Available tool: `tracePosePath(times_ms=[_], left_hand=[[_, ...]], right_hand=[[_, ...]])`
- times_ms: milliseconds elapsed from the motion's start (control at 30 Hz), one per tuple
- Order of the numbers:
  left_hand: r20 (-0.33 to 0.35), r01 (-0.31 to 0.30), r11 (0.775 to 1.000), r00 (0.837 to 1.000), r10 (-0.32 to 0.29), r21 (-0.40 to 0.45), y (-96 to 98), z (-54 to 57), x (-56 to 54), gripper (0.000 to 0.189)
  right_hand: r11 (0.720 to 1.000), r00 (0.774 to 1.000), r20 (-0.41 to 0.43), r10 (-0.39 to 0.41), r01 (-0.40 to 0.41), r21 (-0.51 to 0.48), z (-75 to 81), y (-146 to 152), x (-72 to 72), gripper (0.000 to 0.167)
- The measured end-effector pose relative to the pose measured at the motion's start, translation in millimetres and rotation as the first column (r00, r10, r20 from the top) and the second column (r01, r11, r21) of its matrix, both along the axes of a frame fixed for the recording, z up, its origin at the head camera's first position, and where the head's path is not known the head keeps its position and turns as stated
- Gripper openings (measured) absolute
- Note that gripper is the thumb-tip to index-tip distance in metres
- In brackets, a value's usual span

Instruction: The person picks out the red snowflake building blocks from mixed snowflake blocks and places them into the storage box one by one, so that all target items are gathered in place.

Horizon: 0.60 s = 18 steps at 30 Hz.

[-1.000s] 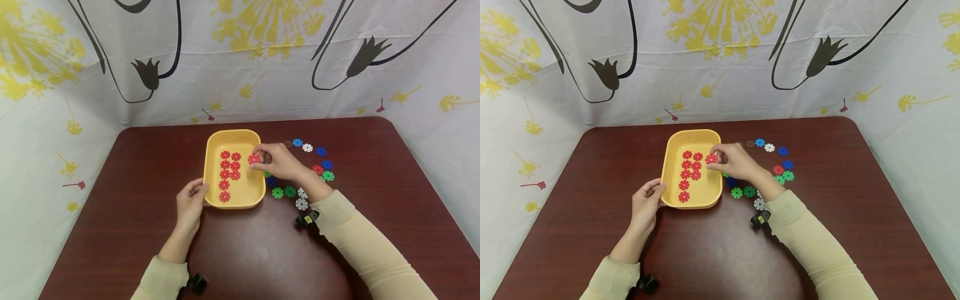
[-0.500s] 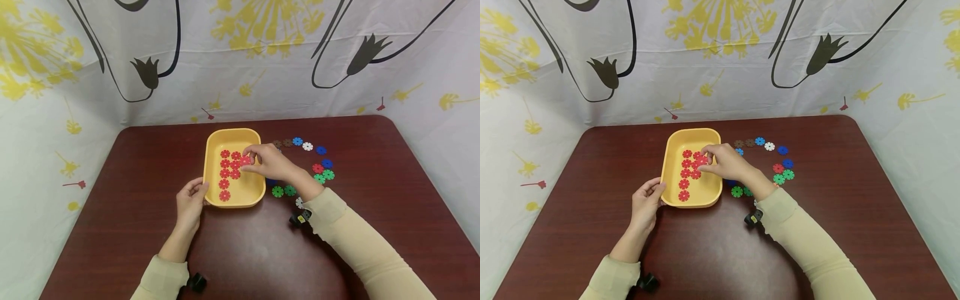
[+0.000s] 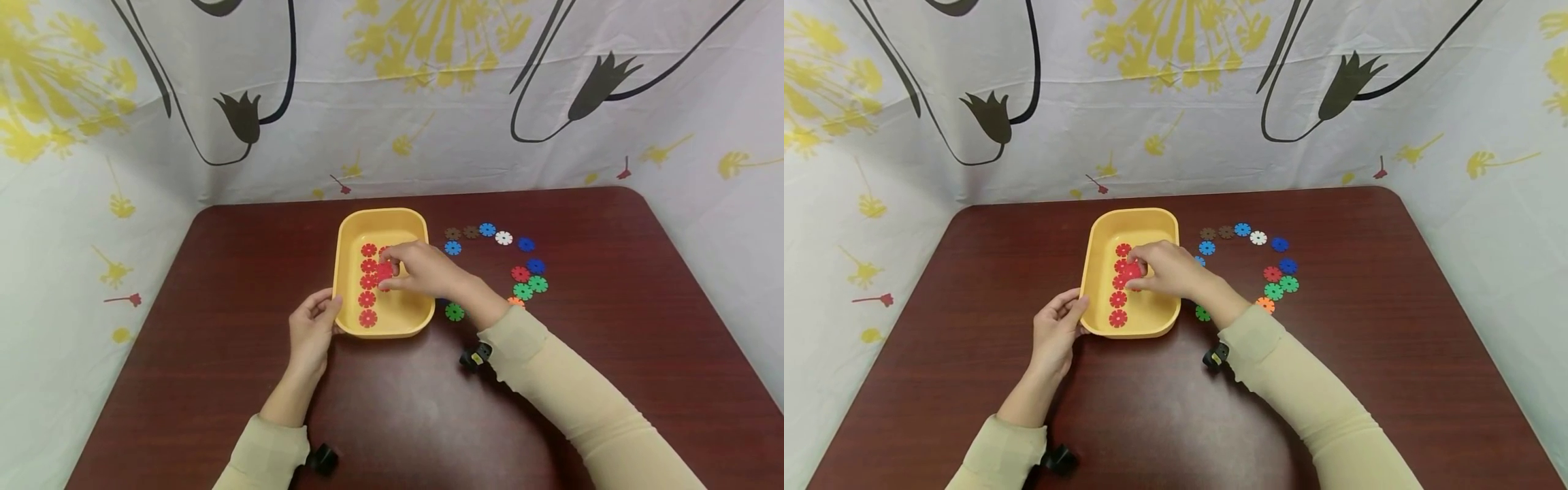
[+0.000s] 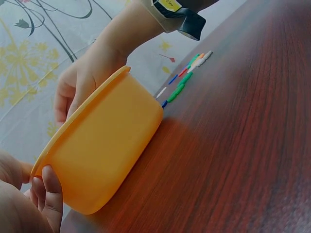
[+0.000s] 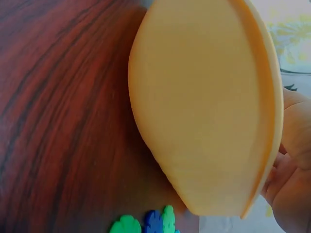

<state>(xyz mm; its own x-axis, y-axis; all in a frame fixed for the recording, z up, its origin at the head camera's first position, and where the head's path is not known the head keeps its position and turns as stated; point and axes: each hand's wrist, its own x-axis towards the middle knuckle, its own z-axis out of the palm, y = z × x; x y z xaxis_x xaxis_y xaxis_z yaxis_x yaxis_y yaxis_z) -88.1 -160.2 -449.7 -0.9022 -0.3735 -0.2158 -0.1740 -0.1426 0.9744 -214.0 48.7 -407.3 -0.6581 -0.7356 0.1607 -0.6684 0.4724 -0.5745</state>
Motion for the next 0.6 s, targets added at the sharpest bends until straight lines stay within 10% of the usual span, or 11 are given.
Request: tracePosePath(times_ms=[600], left_hand=[[0.001, -0.003, 1.000, 1.000, 0.003, 0.011, 0.0, 1.3, -0.3, 0.028]], right_hand=[[0.961, 0.998, 0.017, 0.066, -0.068, 0.268, -1.6, -16, 2.4, 0.026]])
